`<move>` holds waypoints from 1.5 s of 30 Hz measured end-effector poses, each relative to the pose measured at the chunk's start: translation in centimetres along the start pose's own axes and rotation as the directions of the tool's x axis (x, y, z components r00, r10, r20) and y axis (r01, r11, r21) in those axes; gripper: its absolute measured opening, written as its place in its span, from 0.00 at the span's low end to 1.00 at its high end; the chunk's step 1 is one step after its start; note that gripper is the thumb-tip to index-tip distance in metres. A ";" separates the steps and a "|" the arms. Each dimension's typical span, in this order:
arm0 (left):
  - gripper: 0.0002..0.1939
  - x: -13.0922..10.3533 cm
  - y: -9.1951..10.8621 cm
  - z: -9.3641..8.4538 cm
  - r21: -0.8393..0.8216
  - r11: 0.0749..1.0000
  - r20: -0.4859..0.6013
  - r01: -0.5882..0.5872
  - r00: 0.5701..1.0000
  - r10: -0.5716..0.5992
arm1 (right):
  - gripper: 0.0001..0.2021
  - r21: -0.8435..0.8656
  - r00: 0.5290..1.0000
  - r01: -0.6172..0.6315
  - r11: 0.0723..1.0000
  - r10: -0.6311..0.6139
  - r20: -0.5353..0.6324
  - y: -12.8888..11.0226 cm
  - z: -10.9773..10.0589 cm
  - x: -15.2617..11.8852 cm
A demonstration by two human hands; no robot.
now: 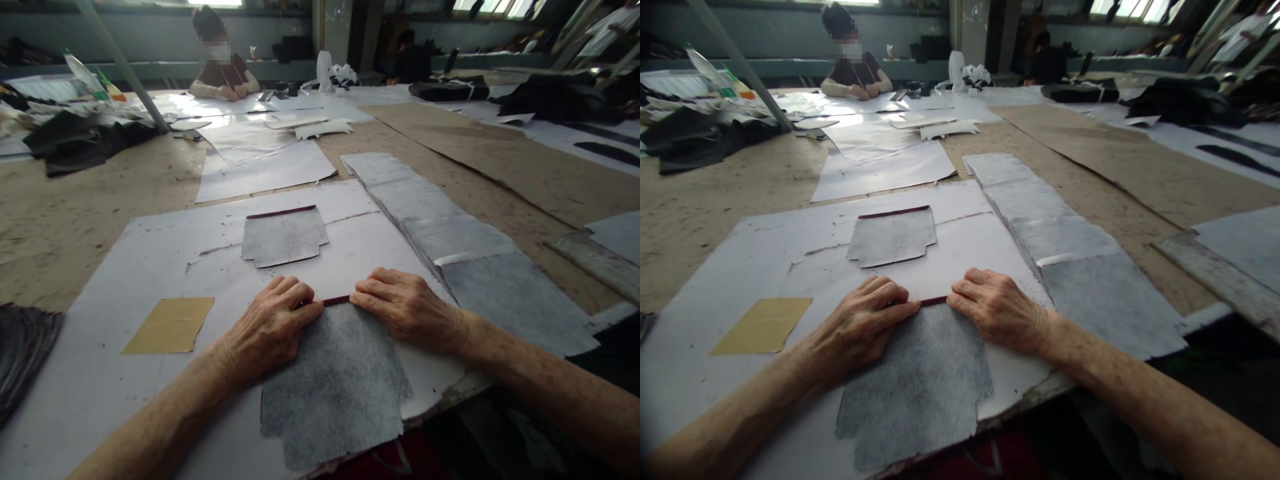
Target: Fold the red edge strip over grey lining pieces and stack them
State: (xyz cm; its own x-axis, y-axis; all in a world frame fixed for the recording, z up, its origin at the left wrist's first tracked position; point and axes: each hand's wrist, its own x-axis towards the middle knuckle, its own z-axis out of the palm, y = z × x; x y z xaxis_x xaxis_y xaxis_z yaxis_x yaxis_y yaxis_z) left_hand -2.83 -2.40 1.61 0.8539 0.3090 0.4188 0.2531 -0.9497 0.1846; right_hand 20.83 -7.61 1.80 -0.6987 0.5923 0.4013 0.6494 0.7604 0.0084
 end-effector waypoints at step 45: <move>0.15 -3.9 -1.5 -1.6 -0.039 0.998 -0.148 0.059 0.987 -0.064 | 0.13 -0.127 1.000 -0.007 0.992 0.007 0.002 -2.9 1.7 2.9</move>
State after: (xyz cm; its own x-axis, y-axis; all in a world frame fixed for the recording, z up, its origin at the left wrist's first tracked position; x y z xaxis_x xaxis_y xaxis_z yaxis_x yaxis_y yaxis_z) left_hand -7.28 -2.14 1.13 0.7595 0.3734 0.5328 0.2851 -0.9271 0.2432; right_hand 16.42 -7.70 1.40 -0.6946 0.5983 0.3995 0.6871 0.7164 0.1216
